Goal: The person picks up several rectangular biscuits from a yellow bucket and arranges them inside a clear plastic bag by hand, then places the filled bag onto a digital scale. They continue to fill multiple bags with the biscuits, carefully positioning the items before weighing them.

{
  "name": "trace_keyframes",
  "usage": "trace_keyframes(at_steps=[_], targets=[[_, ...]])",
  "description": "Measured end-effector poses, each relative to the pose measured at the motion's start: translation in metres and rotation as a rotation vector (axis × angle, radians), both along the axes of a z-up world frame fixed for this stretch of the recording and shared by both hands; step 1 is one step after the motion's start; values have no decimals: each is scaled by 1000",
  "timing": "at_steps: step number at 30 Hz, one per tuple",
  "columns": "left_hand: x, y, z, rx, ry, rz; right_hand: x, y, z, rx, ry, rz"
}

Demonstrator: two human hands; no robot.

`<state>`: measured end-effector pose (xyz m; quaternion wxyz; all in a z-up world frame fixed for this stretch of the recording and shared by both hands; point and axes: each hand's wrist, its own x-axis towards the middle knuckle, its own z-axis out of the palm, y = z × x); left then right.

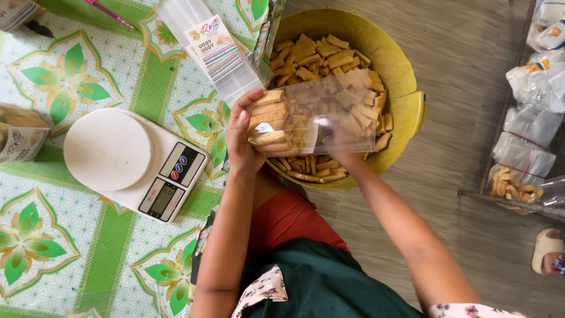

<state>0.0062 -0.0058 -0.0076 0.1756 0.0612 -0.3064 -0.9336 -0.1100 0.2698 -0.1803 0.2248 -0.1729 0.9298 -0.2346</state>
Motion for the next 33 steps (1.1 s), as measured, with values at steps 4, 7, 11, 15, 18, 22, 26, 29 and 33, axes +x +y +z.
trace_keyframes(at_steps=[4,7,11,15,18,22,26,29,33], targets=[[2,-5,-2,-2,-36,-15,0,-7,-33,61,99,-45],[2,-3,-8,-7,-10,-40,4,2,-11,-48,76,-124],[9,1,-15,-113,44,-45,9,27,86,-622,-219,-480],[12,2,-20,-243,103,-93,51,84,233,-1308,-517,-358],[15,8,-16,-375,129,-172,80,61,258,-1185,-503,-202],[15,22,-4,-465,154,-227,91,16,252,-1140,-915,-414],[23,24,4,-488,160,-306,98,-5,233,-1199,-906,-491],[26,25,3,-545,196,-316,108,-6,212,-1177,-769,-462],[32,23,0,-560,199,-376,109,-2,207,-1149,-755,-388]])
